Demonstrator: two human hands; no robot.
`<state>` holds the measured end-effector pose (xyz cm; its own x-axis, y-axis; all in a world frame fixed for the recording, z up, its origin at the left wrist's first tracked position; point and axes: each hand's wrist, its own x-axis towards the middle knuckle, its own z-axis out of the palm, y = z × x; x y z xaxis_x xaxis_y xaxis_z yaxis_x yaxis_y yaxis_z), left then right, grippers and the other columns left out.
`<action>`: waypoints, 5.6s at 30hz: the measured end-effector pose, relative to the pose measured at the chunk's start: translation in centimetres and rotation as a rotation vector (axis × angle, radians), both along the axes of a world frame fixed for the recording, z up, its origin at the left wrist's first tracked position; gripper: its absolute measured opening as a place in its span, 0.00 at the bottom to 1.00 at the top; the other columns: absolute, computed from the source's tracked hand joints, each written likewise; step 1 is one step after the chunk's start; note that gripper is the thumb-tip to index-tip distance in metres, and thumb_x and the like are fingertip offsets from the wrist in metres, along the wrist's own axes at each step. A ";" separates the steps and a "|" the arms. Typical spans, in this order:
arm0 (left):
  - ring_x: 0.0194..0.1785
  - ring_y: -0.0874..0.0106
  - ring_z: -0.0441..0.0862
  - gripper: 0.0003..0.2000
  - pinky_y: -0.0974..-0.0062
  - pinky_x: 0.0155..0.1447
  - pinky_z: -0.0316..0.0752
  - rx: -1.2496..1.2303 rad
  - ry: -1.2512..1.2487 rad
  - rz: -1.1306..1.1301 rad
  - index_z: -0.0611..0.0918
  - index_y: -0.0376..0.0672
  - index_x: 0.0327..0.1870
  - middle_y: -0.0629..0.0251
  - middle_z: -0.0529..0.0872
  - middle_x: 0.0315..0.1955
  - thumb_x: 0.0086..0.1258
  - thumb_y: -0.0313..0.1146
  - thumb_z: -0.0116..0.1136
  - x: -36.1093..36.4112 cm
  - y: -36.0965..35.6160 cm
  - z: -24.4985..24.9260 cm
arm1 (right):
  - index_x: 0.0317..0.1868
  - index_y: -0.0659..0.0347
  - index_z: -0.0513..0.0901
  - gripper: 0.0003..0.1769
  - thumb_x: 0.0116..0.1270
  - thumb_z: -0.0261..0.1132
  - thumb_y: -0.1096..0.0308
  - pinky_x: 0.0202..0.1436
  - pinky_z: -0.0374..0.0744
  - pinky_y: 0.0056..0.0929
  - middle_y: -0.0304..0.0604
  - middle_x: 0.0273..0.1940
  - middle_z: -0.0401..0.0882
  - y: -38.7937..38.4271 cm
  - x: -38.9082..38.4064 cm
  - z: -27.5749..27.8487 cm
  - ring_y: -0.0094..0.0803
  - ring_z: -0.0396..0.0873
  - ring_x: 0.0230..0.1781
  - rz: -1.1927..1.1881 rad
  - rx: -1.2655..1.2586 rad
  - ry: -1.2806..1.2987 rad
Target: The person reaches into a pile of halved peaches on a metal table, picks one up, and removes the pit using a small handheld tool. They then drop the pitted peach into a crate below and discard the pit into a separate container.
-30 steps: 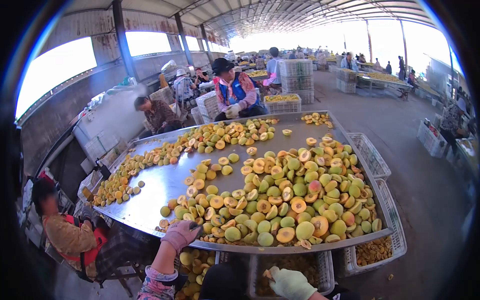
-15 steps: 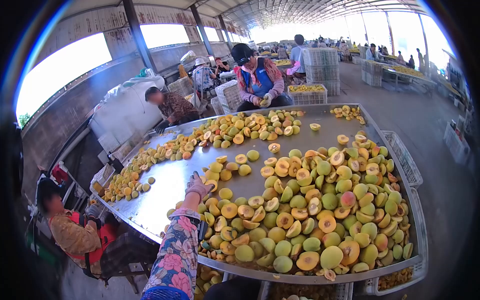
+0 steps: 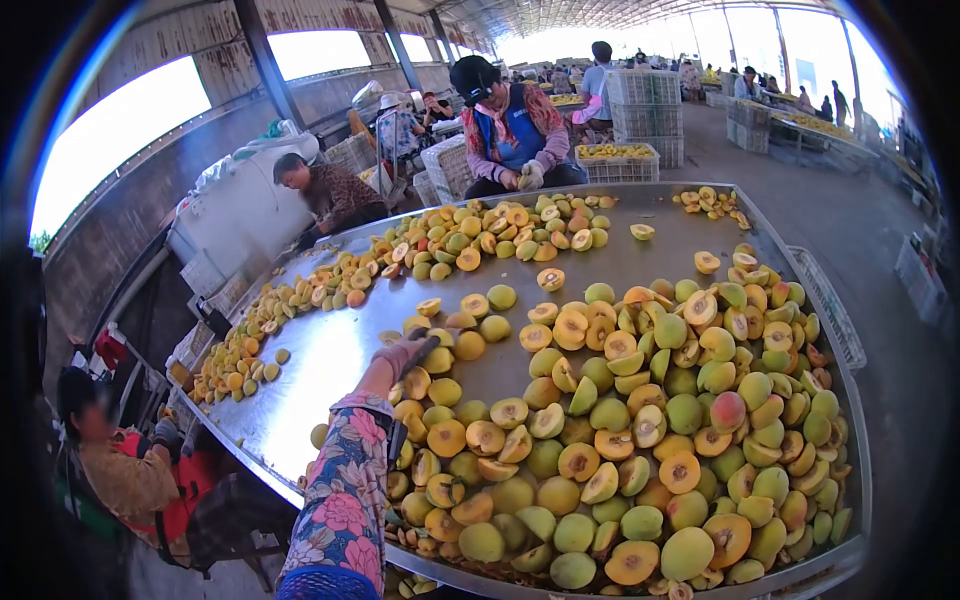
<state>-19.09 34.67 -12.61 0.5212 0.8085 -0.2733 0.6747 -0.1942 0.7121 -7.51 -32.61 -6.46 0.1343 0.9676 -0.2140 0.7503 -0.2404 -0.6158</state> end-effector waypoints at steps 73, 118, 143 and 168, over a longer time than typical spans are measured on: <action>0.57 0.64 0.81 0.24 0.67 0.63 0.74 0.088 -0.680 -0.658 0.75 0.37 0.59 0.59 0.82 0.53 0.63 0.32 0.69 6.9 -49.5 3.4 | 0.41 0.60 0.72 0.11 0.62 0.64 0.66 0.31 0.80 0.45 0.49 0.30 0.79 0.4 2.9 3.7 0.51 0.81 0.28 -0.514 0.478 -0.280; 0.43 0.71 0.83 0.19 0.73 0.53 0.77 -0.584 -0.675 -0.621 0.83 0.31 0.46 0.61 0.87 0.37 0.76 0.43 0.54 7.5 -51.0 9.3 | 0.41 0.56 0.72 0.08 0.69 0.59 0.63 0.20 0.72 0.21 0.36 0.26 0.72 -1.5 2.4 4.8 0.19 0.69 0.19 -0.437 -0.116 1.262; 0.46 0.67 0.86 0.17 0.72 0.53 0.80 0.098 -0.641 -0.830 0.82 0.37 0.50 0.61 0.87 0.44 0.63 0.35 0.67 8.4 -51.4 7.3 | 0.47 0.63 0.71 0.13 0.67 0.60 0.65 0.25 0.79 0.41 0.50 0.30 0.81 -2.1 0.4 0.4 0.41 0.83 0.24 -0.502 0.230 0.340; 0.43 0.71 0.86 0.13 0.74 0.52 0.79 0.192 -0.284 -0.257 0.85 0.40 0.50 0.57 0.89 0.40 0.70 0.35 0.61 -5.7 -46.2 13.4 | 0.48 0.64 0.78 0.20 0.64 0.62 0.57 0.46 0.82 0.49 0.56 0.36 0.86 -5.0 1.9 2.7 0.52 0.85 0.42 -0.251 -0.267 -0.230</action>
